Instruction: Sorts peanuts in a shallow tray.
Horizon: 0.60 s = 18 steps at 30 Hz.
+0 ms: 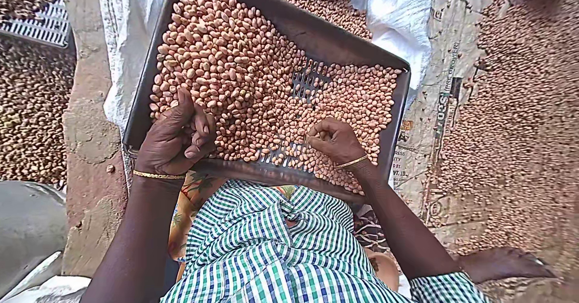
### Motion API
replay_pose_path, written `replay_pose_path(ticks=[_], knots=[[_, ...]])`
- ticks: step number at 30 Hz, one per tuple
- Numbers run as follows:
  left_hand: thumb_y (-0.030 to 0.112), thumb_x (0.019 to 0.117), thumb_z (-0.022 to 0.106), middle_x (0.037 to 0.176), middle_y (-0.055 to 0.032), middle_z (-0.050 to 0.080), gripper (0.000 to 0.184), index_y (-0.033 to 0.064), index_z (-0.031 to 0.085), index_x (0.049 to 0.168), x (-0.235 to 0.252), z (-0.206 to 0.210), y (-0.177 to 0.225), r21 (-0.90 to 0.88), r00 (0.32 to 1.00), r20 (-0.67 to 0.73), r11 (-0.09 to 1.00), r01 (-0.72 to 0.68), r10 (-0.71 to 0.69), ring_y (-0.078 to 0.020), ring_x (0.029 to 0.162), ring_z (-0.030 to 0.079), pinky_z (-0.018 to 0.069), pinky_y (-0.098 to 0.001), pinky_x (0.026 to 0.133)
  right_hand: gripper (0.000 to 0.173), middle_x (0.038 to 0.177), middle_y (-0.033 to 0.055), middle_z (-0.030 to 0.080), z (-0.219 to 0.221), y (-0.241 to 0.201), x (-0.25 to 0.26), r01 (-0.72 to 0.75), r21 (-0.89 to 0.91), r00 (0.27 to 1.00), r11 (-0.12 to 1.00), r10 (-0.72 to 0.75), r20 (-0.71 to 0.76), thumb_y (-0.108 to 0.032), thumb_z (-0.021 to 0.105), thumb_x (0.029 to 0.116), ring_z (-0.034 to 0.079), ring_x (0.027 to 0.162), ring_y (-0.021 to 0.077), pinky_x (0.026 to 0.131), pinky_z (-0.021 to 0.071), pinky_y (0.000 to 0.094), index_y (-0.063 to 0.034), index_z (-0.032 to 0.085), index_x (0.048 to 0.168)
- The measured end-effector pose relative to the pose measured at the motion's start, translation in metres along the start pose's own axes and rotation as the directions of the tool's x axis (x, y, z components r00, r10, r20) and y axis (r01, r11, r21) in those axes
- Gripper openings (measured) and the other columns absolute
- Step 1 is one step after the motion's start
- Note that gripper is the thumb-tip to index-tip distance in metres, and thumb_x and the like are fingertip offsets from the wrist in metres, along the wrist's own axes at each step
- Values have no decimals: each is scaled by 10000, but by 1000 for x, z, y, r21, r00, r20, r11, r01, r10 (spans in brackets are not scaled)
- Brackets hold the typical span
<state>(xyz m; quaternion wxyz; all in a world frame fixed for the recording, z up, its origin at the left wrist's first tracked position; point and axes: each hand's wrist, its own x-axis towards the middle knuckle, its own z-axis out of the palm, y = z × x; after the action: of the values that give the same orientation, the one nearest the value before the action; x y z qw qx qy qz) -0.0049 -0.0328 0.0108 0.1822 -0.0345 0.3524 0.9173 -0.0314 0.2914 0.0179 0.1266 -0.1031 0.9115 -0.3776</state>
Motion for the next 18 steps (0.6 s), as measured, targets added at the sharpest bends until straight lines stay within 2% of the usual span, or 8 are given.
replay_pose_path(ticks=[1,3,5,7,11,13,15,18], knots=[[359,1113,345,577,83,563,535,150,646,724,-1,-1,0,3,1000,7,1000,-3,3,21,436,493,416,-111,416,128,755,-107,611,-5,13,2,12,361,998,932,13,-67,-11,594,857,540,644,-45,603,460,130,-120,654,827],[370,1111,355,581,81,560,533,145,646,726,-3,-3,0,18,1000,18,1000,3,-3,21,431,481,412,-110,413,187,866,-129,675,-16,32,-6,5,738,1000,675,11,-17,-136,510,904,623,760,-17,697,527,173,-235,669,914],[388,1112,336,584,76,547,539,148,630,730,-1,-3,2,40,1000,27,999,14,-15,23,424,470,406,-102,407,179,886,-139,668,-23,38,-23,-55,717,997,695,5,72,-163,517,905,599,709,-38,632,509,148,-238,661,980],[376,1115,322,585,84,556,544,160,631,721,-1,-1,1,48,1000,4,999,16,-17,27,430,473,400,-100,412,135,752,-107,588,-25,27,-42,-114,424,992,898,80,95,-53,588,886,474,554,-59,508,406,106,-128,667,966],[346,1118,318,595,92,575,528,175,630,729,-2,-2,-1,44,1000,-21,999,-9,10,33,439,489,406,-96,418,186,848,199,629,-15,19,-57,95,-242,988,966,-60,145,23,744,841,602,715,279,666,513,394,53,762,1024],[340,1120,309,594,93,580,533,179,630,726,-1,0,0,44,1000,-26,999,-9,10,34,437,491,409,-94,418,123,814,189,626,-15,25,-57,105,-215,991,971,-85,103,21,726,858,598,698,265,658,504,381,63,754,971],[352,1118,318,600,91,574,534,175,634,725,-1,-1,0,24,1000,-3,1000,-13,13,31,445,490,410,-98,423,89,777,-6,558,-23,25,-54,4,86,999,996,0,-39,-27,701,911,471,632,19,596,414,148,-3,718,996],[403,1106,347,615,71,596,537,146,671,763,-3,-3,0,24,998,62,1000,5,-6,21,459,507,420,-108,431,122,824,-144,610,-22,-11,-40,111,464,972,879,2,-237,-75,668,965,487,600,-93,549,433,63,-131,694,1070]])
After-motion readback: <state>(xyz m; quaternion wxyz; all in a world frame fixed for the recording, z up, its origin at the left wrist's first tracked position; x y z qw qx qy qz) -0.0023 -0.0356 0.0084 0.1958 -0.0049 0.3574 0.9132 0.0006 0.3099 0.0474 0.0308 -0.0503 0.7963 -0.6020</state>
